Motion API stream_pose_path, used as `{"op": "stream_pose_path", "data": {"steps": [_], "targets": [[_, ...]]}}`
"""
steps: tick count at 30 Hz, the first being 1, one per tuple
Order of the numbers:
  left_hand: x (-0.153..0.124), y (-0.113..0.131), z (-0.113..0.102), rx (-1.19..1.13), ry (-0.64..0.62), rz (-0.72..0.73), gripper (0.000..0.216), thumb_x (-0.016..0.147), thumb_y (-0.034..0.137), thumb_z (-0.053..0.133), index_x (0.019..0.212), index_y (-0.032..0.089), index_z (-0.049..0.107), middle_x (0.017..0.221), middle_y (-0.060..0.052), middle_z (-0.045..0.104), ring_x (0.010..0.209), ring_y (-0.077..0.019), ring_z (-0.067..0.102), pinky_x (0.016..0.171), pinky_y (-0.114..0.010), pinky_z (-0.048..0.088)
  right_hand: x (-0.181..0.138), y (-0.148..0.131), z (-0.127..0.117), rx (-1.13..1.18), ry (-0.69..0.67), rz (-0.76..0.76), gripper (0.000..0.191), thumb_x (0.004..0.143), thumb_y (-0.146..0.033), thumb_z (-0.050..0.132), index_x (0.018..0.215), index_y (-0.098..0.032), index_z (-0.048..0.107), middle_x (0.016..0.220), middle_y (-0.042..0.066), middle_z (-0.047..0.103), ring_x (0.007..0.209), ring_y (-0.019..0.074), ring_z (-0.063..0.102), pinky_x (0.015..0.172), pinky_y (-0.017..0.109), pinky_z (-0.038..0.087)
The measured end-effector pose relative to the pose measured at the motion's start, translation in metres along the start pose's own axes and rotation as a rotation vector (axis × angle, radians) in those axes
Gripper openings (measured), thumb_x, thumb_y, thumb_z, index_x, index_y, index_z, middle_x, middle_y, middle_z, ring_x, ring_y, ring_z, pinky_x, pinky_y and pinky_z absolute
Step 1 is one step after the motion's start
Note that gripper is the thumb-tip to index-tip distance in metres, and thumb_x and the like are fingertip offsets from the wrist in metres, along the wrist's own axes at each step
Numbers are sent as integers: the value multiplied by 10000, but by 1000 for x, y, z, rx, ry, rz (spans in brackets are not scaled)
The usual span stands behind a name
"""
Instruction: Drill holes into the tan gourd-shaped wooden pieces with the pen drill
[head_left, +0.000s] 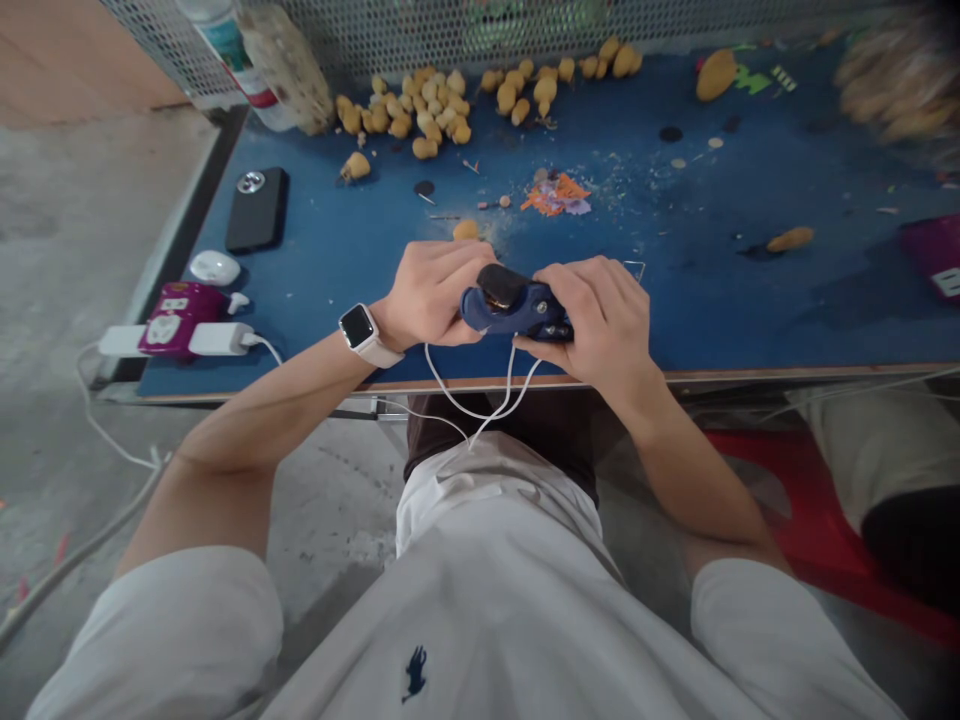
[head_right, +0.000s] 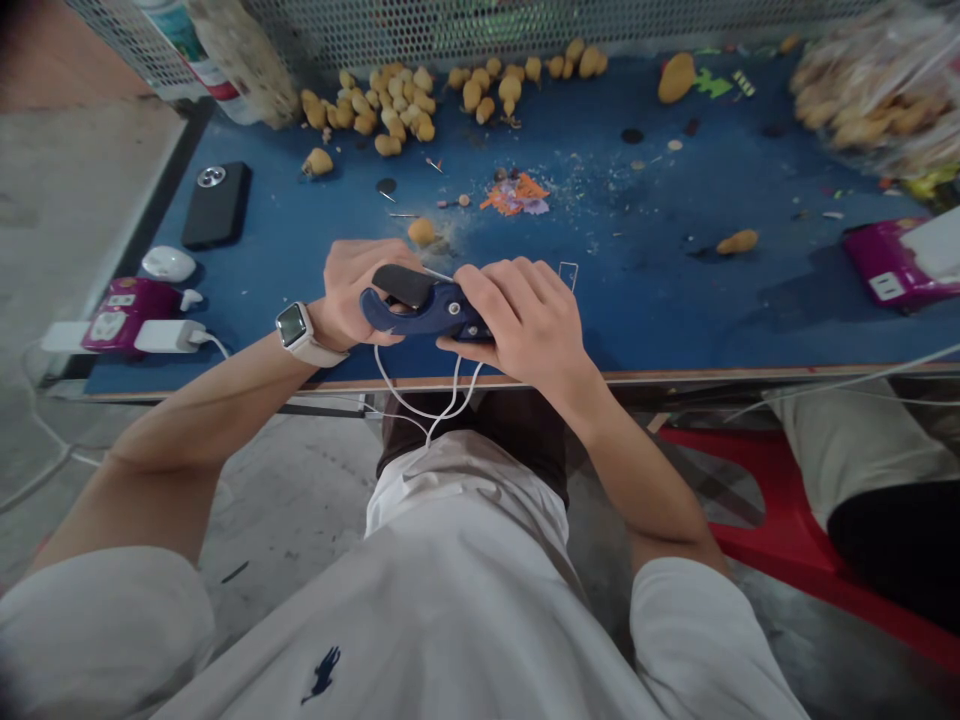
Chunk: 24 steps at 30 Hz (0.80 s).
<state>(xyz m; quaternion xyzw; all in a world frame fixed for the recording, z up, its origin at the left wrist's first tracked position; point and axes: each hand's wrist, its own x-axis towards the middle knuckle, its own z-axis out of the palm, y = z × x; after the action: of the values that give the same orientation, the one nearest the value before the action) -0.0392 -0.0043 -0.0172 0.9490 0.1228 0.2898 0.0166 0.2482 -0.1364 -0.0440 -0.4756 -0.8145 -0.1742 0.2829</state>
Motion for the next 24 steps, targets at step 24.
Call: {"op": "stream_pose_path", "data": {"steps": [24], "targets": [[-8, -4, 11, 47, 142, 13, 925, 1366, 953, 97, 1370, 233, 678, 1157, -122, 773, 1146, -348, 910, 1040, -542, 743, 0, -2, 1, -5, -9, 15, 893, 1268, -960, 414, 1721, -262, 741, 1386, 187, 864, 1211, 409, 847, 1087, 556, 706]]}}
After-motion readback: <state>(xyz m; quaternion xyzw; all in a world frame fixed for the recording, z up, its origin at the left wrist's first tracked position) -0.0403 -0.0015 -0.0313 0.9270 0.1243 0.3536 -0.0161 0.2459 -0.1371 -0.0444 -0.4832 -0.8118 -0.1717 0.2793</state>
